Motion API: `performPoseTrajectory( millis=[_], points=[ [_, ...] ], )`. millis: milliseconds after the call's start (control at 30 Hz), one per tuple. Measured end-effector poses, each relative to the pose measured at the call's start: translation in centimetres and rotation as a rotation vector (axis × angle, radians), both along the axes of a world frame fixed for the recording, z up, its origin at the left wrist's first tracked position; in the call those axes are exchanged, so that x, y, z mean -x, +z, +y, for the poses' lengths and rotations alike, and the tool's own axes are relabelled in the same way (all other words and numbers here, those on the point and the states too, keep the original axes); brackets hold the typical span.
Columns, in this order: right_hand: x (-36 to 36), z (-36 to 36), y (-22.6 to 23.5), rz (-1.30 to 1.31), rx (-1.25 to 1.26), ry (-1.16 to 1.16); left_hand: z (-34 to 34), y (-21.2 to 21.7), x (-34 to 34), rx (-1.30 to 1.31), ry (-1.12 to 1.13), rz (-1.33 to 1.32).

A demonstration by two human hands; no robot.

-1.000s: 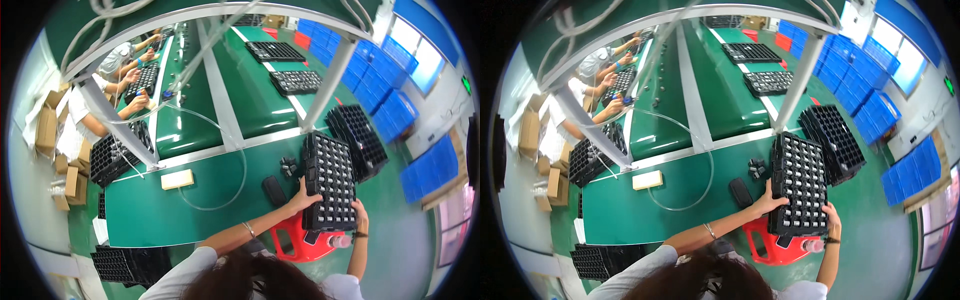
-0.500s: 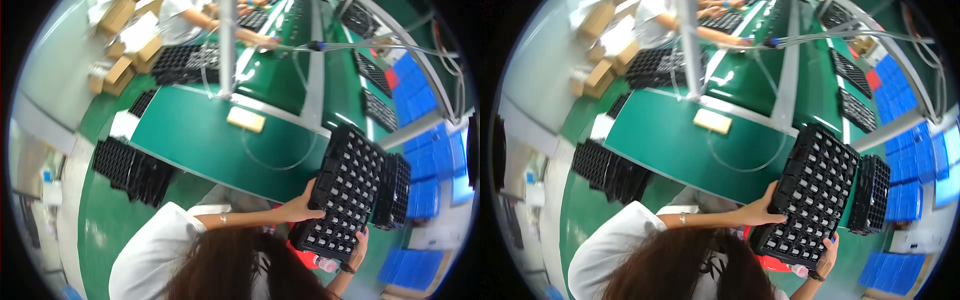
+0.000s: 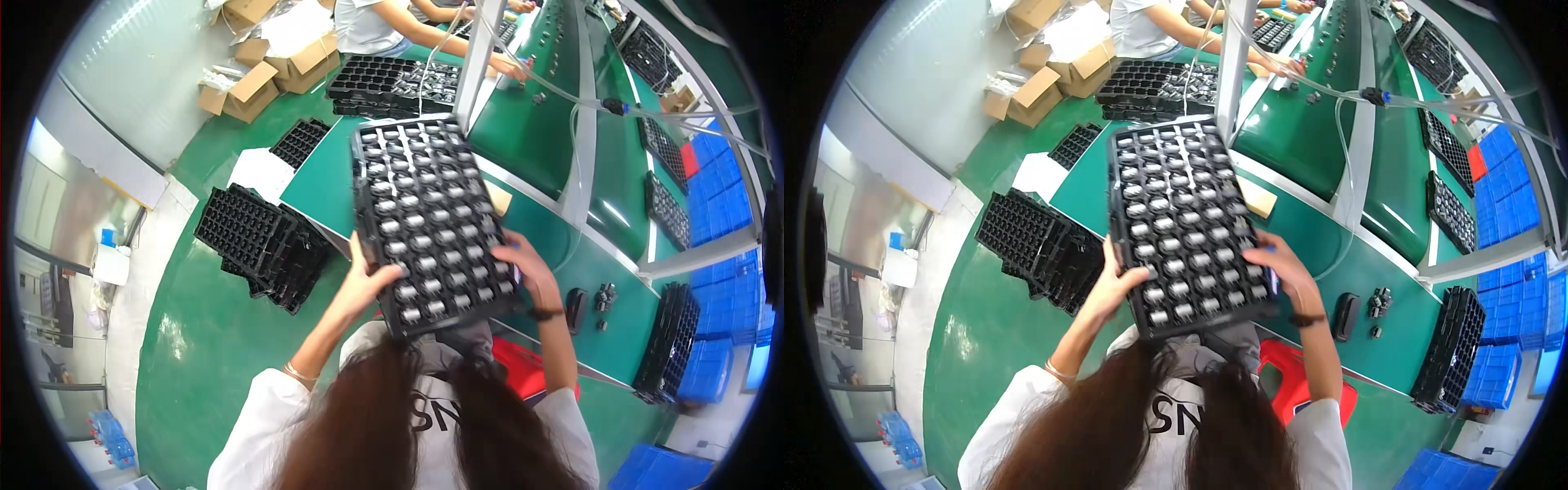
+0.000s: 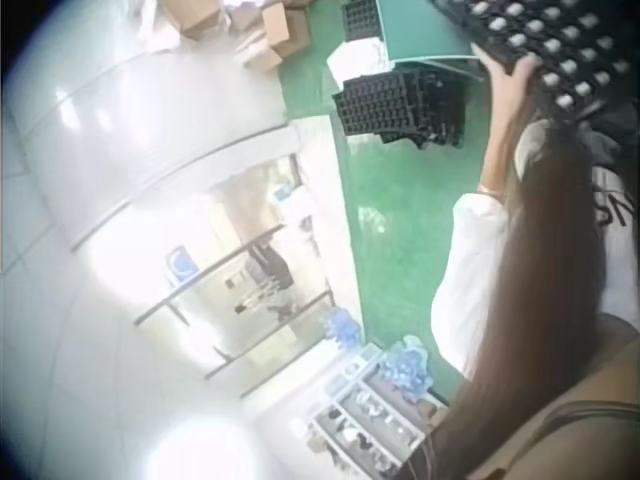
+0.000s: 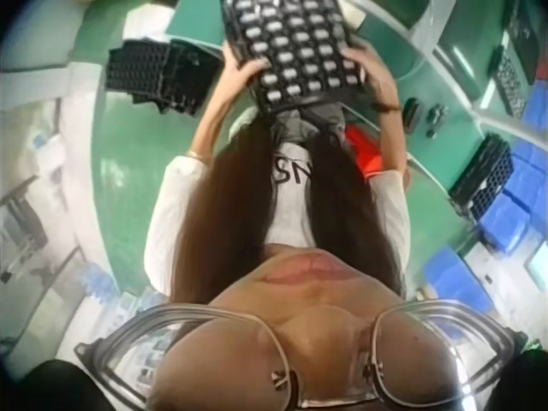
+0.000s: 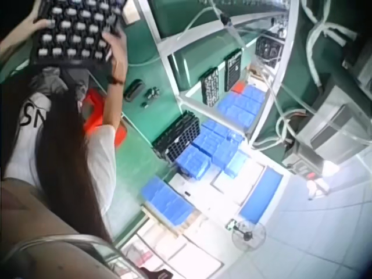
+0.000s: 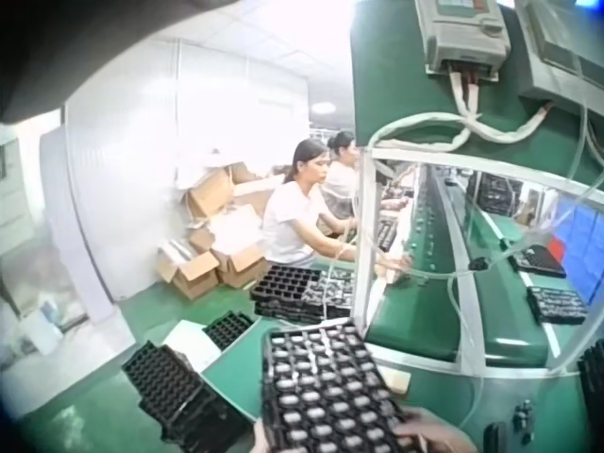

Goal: The person assembles small parts by hand, places them one by one into individual slots in a grid tray, and stacks the filled trays.

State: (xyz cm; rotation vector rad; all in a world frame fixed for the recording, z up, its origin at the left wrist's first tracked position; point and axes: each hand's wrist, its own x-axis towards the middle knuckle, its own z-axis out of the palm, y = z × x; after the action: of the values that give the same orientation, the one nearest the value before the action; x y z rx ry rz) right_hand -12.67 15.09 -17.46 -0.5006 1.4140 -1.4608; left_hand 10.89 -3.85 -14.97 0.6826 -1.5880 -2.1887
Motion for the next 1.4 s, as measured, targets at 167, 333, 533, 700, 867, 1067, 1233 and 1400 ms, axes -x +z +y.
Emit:
performPoseTrajectory(
  millis=[167, 333, 533, 700, 867, 1067, 1233, 1400],
  points=[
    [2.7, -10.8, -1.0, -0.074, 0.059, 0.164, -8.0, -3.4, 1.2, 0.033, 0.103, 0.046],
    [5.0, -16.0, -3.9, -0.099, -0.020, 0.199, -13.6, -7.6, 3.1, 0.055, 0.112, -0.062],
    [4.0, -17.3, -1.0, 0.428, -0.252, 0.365, -15.3, -8.7, 1.3, 0.474, 0.165, -0.375],
    [2.1, -12.4, 6.0, 0.965, -0.171, 0.017, -13.2, -0.8, 1.6, 1.304, 0.224, -0.904],
    [-4.6, -4.8, 14.6, 1.321, 0.474, -0.390, -8.3, 0.2, 3.9, 1.120, 0.143, -0.280],
    [-7.5, 1.2, 17.0, 1.819, 0.839, -0.765, -3.4, -1.1, 9.1, 1.268, -0.127, -0.134],
    [-5.7, 2.2, 18.8, 1.895, 0.799, -0.319, -3.2, -1.3, 10.6, 1.298, -0.317, -0.181],
    [-6.0, 3.8, 18.7, 1.967, 0.693, -0.458, -3.1, -2.0, 11.3, 1.285, -0.371, -0.159]
  ],
)
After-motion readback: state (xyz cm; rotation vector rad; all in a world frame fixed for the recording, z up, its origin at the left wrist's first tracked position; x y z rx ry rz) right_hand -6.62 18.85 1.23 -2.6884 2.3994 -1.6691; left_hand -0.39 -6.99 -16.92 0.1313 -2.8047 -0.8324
